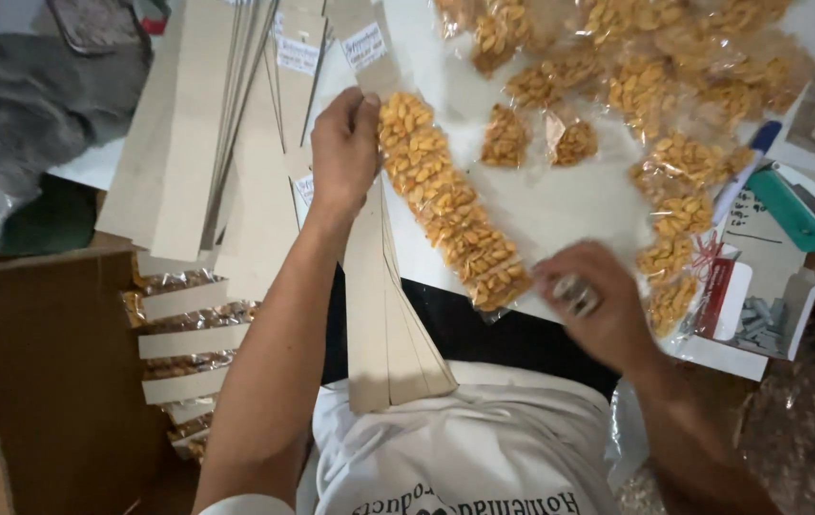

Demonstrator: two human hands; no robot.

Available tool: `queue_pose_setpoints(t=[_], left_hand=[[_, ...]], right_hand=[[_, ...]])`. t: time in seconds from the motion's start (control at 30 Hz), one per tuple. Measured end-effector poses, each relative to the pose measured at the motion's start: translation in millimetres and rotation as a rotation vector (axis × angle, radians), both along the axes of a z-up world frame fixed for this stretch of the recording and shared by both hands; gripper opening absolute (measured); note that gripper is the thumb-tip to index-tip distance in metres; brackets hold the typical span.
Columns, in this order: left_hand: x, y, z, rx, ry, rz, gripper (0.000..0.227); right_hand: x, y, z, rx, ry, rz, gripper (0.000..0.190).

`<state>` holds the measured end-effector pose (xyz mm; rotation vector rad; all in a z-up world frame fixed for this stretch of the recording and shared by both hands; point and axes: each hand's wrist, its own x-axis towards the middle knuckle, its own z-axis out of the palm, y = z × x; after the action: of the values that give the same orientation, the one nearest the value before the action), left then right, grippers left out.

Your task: The person packages small, yellow, puffed snacks into clear plastic bags attached to cardboard backings. They use a handheld stapler to seal the top of each bag and then place the finished packages into a cardboard box.

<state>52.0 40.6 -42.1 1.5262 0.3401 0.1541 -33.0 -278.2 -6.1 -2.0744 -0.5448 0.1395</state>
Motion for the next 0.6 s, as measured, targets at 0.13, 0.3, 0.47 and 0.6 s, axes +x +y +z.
queue_pose_setpoints(t=[0.13, 0.3, 0.47, 0.6], left_hand=[[0.9, 0.3, -3.5, 0.074, 0.022, -0.007, 0.028], [5.0, 3.9, -10.3, 0.124, -0.018, 0.03, 0.024], [6.0, 3.0, -8.7, 0.057, 0.035, 0.034, 0.026], [6.7, 4.1, -12.5, 0.183, -0.025, 0.072, 0.025]], right_hand=[[-27.5, -6.8, -26.2, -0.432, -0.344, 0.166, 0.063], [-8.1, 21.6, -0.7, -0.644, -0.662, 0.23, 0.063], [19.9, 41.0, 10.9, -0.644, -0.677, 0.483, 0.031], [40.2, 55.7, 15.4, -0.636, -0.755, 0.531, 0.02]])
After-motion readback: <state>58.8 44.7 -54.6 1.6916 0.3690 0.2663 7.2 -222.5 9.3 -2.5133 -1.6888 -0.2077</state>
